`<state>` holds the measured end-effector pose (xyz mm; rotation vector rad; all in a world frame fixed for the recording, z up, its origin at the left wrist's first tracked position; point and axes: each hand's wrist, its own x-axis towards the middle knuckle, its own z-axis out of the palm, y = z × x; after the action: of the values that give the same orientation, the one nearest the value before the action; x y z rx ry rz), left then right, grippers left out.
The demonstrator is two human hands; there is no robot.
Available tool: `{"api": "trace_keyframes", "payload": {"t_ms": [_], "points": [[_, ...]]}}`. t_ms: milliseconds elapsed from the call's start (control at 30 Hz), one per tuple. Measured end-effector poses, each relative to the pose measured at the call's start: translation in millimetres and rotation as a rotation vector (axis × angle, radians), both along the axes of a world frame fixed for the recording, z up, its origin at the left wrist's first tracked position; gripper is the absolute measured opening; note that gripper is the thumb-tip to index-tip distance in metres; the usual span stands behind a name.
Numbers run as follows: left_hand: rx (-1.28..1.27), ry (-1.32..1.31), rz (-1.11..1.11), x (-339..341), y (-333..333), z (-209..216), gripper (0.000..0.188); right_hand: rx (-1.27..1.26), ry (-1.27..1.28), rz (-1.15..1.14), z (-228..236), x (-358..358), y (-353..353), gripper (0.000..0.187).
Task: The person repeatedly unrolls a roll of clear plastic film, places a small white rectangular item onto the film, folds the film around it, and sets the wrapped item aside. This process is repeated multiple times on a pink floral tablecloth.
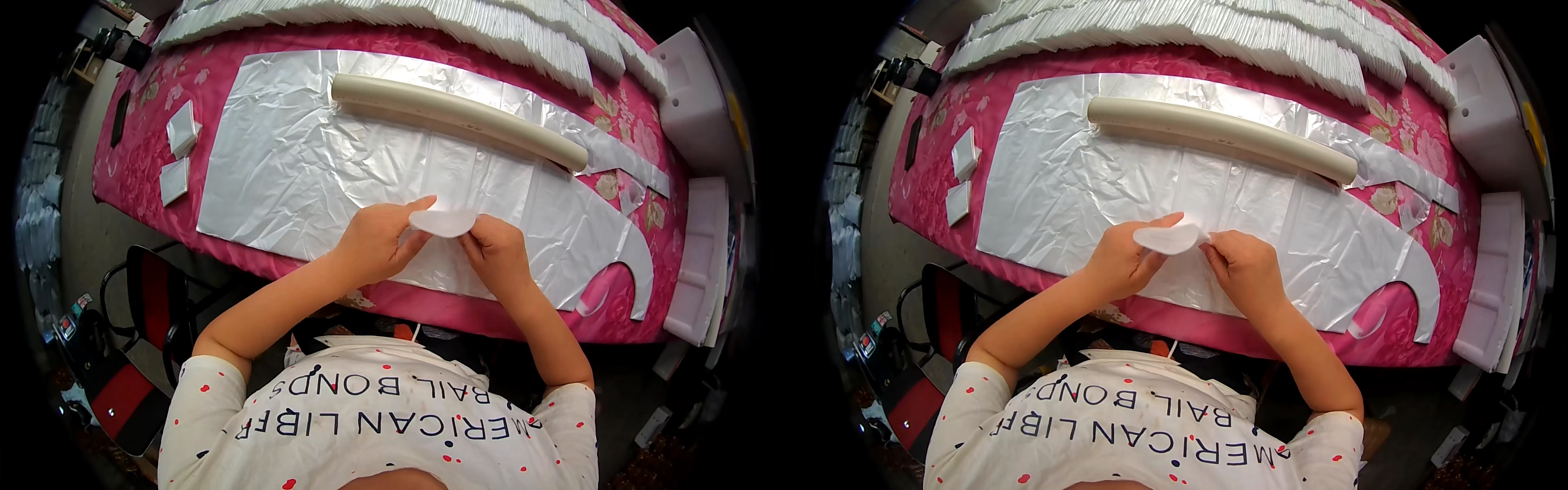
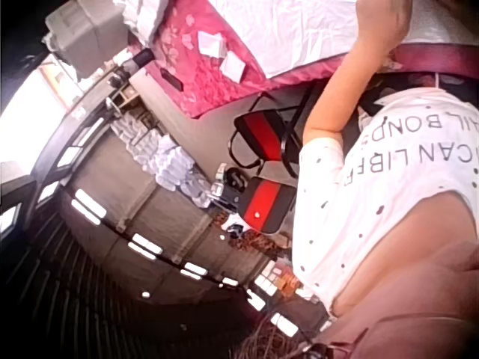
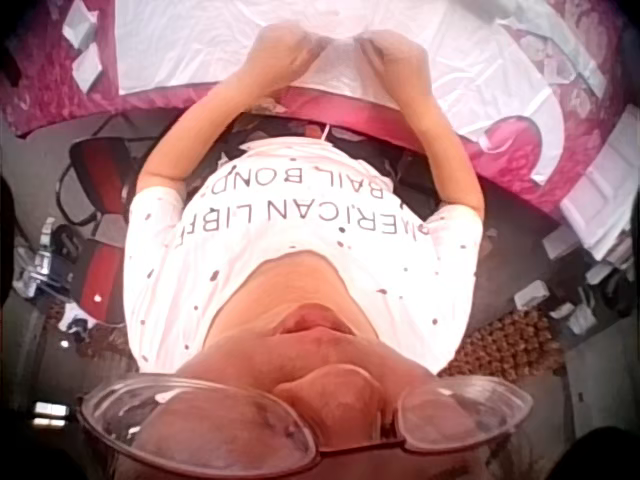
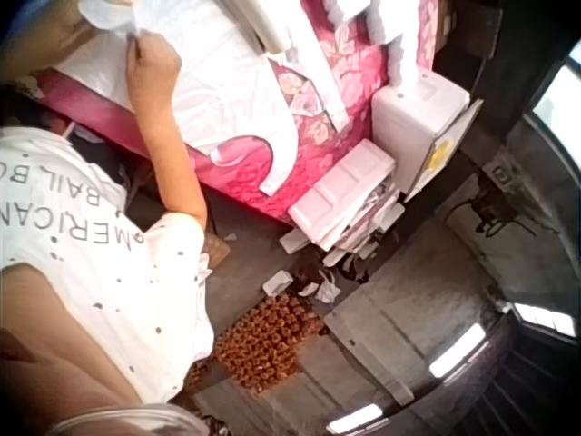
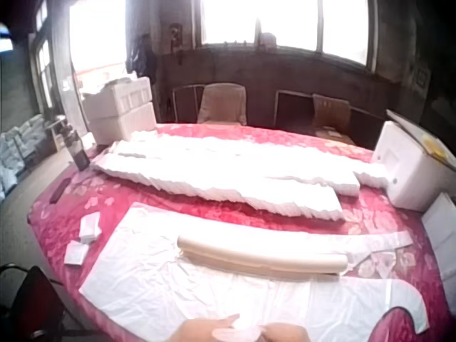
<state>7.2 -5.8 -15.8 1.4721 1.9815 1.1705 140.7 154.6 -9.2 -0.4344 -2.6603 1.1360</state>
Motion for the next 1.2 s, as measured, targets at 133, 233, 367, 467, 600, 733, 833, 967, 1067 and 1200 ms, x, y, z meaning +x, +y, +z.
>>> {"api": "trace_keyframes", "payload": {"t_ms": [133,233,367,467,600,733,833,967,1067,1200], "points": [[0.025,-0.182,0.227,-3,14,12,0.051,-0.500,-0.269,-0.255,12,-20,11,0.023],[0.039,0.330,0.080,3,11,0,0.064,-0.556,-0.367,-0.212,19,-29,19,0.023],[-0.225,0.522,-0.075,25,12,-11,0.075,-0.549,-0.350,-0.258,10,-26,18,0.020],[-0.278,0.559,-0.062,28,12,-15,0.078,-0.319,-0.297,-0.271,12,-19,5,0.028],[-0.280,0.553,-0.050,26,13,-14,0.078,0.416,0.051,-0.159,-1,-11,-3,0.052],[-0.201,0.504,-0.031,19,18,-11,0.077,0.567,0.142,0.194,-16,-12,22,0.056],[-0.157,0.525,-0.016,12,23,-6,0.072,0.502,0.085,0.267,-13,-17,31,0.051],[-0.120,0.686,-0.007,6,32,-12,0.054,0.376,0.124,0.312,-6,-23,40,0.044],[-0.073,0.764,-0.034,-4,36,-13,0.043,0.280,0.132,0.302,-1,-26,45,0.044],[0.099,0.648,-0.153,-3,24,-5,0.042,0.295,0.253,0.277,-10,-20,41,0.036]]}}
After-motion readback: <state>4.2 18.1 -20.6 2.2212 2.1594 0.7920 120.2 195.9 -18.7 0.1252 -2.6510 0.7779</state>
